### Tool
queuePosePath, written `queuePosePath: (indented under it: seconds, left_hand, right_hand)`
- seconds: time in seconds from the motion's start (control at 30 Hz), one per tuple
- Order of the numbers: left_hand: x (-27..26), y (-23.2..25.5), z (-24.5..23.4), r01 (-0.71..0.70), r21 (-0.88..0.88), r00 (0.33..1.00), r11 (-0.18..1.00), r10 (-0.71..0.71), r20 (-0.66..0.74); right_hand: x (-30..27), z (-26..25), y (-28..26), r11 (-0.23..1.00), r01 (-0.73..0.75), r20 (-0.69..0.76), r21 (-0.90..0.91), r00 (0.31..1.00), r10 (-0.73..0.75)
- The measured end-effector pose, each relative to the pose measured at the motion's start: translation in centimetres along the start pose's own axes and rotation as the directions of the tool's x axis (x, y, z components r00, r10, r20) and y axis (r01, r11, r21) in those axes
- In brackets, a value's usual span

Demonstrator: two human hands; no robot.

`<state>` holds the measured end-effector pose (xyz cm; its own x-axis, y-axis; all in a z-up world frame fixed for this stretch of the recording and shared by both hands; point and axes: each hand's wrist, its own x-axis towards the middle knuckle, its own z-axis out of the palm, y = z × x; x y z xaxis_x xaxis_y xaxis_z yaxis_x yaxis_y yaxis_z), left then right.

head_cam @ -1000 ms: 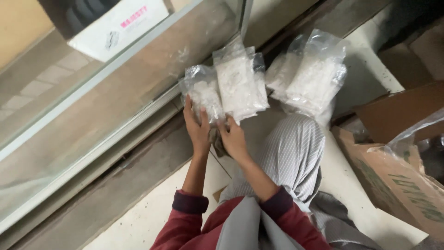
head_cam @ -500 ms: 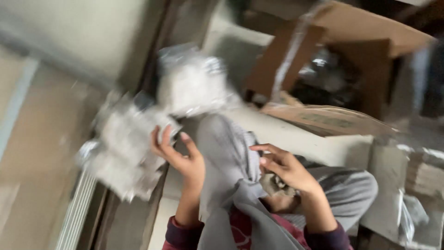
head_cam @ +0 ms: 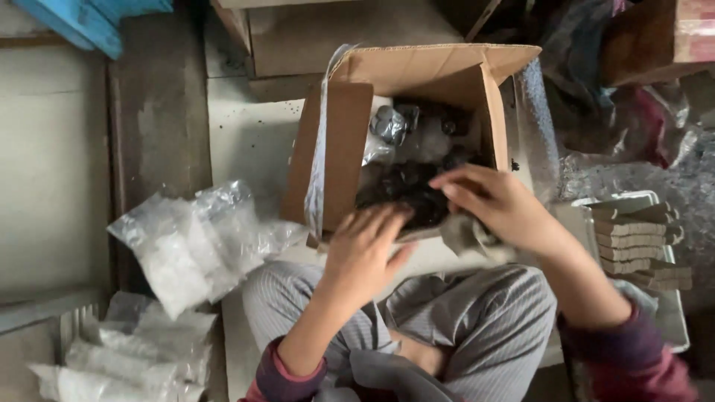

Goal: Packaging small hardware components into individual plastic bags and then organizing them into a cardboard box.

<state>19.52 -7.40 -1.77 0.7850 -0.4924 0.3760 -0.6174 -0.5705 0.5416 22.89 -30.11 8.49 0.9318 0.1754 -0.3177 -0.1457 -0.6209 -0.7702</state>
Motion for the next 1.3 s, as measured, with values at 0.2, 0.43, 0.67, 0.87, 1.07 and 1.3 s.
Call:
queuePosePath:
  seconds: [0.2, 0.43, 0.67, 0.87, 1.07, 1.3]
  left_hand:
    - [-0.2, 0.7, 0.6, 0.030, -0.080, 0.968, 0.996, -0.009, 0.252]
    - [0.9, 1.2, -1.3, 0.070, -0.156, 0.976, 0.985, -0.035, 0.214]
    - [0.7, -0.2, -0.3, 0.114, -0.134, 0.977, 0.984, -0.086, 0.195]
    - [0.3, -0.2, 0.0, 0.091, -0.098, 0.983, 0.991, -0.074, 0.167]
    - [-0.5, -0.9, 1.5, 0.065, -0.060, 0.989, 0.996, -0.056, 0.138]
    - [-0.1, 2.2, -2.2, -0.022, -0.678, 0.981, 0.735, -0.115, -0.157]
  right_hand:
    - [14.1, 4.3, 8.2, 0.946, -0.264, 0.270, -0.186, 0.912, 0.308]
    - [21.0, 12.7, 14.6, 0.786, -0.601, 0.167, -0.143, 0.768, 0.618]
    - [20.7, 14.3, 16.1, 0.812, -0.583, 0.021, 0.011, 0.812, 0.583]
    - [19.3, 10.8, 14.7, 0.891, -0.454, -0.142, -0.029, 0.884, 0.446]
    - [12.9, 2.0, 9.4, 0.981, -0.171, -0.102, 0.090, 0.979, 0.179]
    - [-1.3, -5.1, 1.2, 0.947, -0.030, 0.032, -0.319, 0.999, 0.042]
